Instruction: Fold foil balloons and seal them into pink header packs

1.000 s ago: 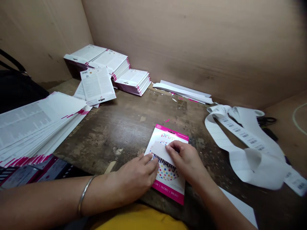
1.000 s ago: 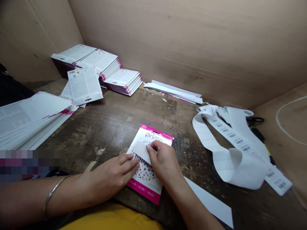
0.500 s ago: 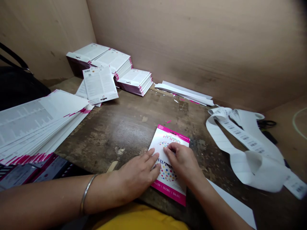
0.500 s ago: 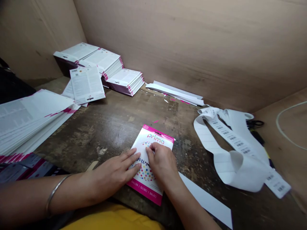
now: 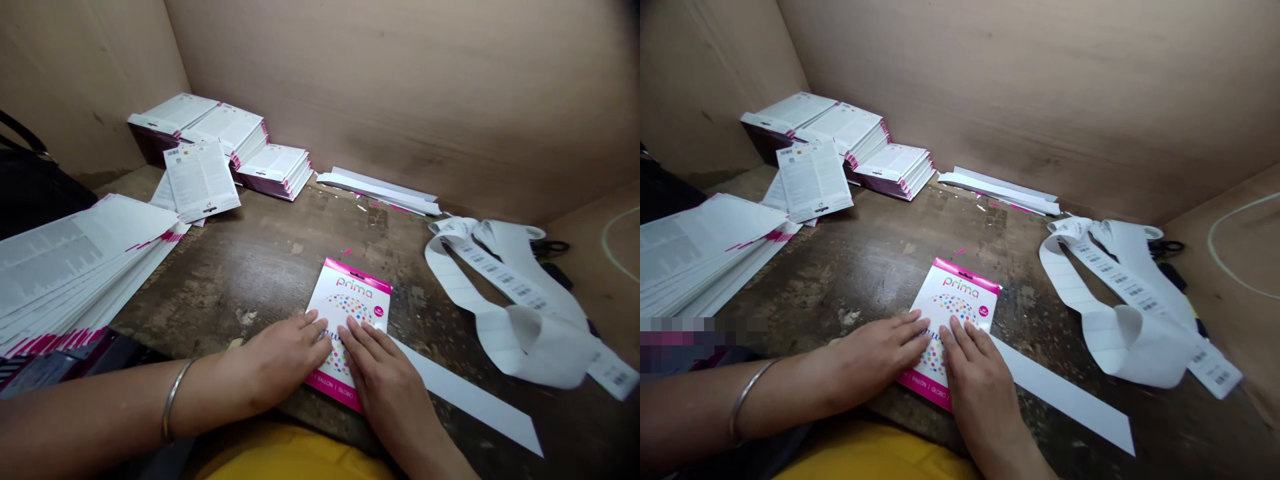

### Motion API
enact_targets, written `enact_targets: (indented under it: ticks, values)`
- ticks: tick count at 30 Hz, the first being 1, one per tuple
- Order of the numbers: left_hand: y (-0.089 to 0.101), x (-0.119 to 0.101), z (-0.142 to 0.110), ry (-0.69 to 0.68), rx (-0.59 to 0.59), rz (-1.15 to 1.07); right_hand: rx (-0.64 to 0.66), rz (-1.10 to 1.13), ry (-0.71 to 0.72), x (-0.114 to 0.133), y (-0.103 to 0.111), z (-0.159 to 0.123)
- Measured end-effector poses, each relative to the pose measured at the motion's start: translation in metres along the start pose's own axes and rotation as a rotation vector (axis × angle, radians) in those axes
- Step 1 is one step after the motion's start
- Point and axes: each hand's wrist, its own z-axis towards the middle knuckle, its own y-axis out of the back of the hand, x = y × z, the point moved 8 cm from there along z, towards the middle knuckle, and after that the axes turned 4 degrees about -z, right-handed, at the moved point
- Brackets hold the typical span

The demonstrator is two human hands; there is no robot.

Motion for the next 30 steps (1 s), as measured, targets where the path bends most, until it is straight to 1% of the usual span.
enact_targets:
  ticks: [1,2,3,5,6,7,8,9,10,11,13,15,16,17,18,20,21,24,26,27,28,29,30]
  values:
    - [0.003,0.007,0.001,0.042,0.011,-0.088,0.0,0.0,-0.006,0.0,0.0,0.001]
    - [0.007,0.017,0.003,0.118,0.007,-0.196,-0.001,0.002,-0.009,-0.001,0.0,0.002]
    - [0.012,0.03,0.003,0.231,-0.02,-0.321,-0.001,0.006,-0.013,-0.001,0.0,0.003]
    - [0.019,0.062,-0.001,0.54,-0.153,-0.598,-0.007,0.023,-0.025,-0.001,0.001,0.004]
    - [0.019,0.075,-0.006,0.697,-0.225,-0.753,-0.013,0.034,-0.033,-0.002,0.001,0.004]
    - [0.015,0.084,-0.009,0.826,-0.275,-0.913,-0.021,0.045,-0.042,-0.002,0.001,0.004]
    - [0.01,0.088,-0.01,0.918,-0.289,-1.063,-0.03,0.055,-0.054,-0.002,0.002,0.003]
    - [0.005,0.088,-0.009,0.979,-0.273,-1.182,-0.04,0.065,-0.068,-0.002,0.002,0.003]
    - [0.001,0.087,-0.006,1.017,-0.239,-1.255,-0.046,0.076,-0.08,-0.003,0.002,0.002]
    - [-0.001,0.086,-0.002,1.042,-0.198,-1.274,-0.05,0.087,-0.091,-0.003,0.002,0.001]
    - [-0.002,0.086,0.005,1.077,-0.096,-1.186,-0.048,0.113,-0.107,-0.004,0.002,0.0]
    - [-0.006,0.082,0.013,1.079,0.014,-1.095,-0.04,0.138,-0.115,-0.005,0.002,-0.002]
    - [-0.009,0.078,0.018,1.062,0.04,-1.091,-0.041,0.146,-0.119,-0.005,0.002,-0.002]
    - [-0.011,0.074,0.022,1.042,0.025,-1.116,-0.044,0.153,-0.123,-0.005,0.002,-0.003]
    - [-0.013,0.07,0.024,1.023,-0.023,-1.168,-0.046,0.158,-0.128,-0.005,0.003,-0.003]
    - [-0.017,0.061,0.026,0.992,-0.164,-1.308,-0.055,0.177,-0.137,-0.005,0.004,-0.003]
    - [-0.019,0.057,0.024,0.978,-0.215,-1.379,-0.059,0.196,-0.142,-0.005,0.005,-0.003]
    - [-0.026,0.043,0.02,0.916,-0.27,-1.599,-0.087,0.315,-0.183,-0.015,0.011,-0.006]
    - [-0.026,0.038,0.018,0.855,-0.303,-1.719,-0.156,0.384,-0.306,-0.037,0.02,-0.011]
    - [-0.026,0.037,0.016,0.832,-0.318,-1.768,-0.188,0.413,-0.398,-0.051,0.025,-0.015]
    - [-0.026,0.036,0.014,0.815,-0.33,-1.811,-0.192,0.452,-0.488,-0.066,0.028,-0.019]
    - [-0.026,0.035,0.013,0.801,-0.328,-1.85,-0.156,0.517,-0.56,-0.079,0.027,-0.022]
    - [-0.026,0.033,0.012,0.786,-0.315,-1.887,-0.078,0.616,-0.605,-0.087,0.024,-0.023]
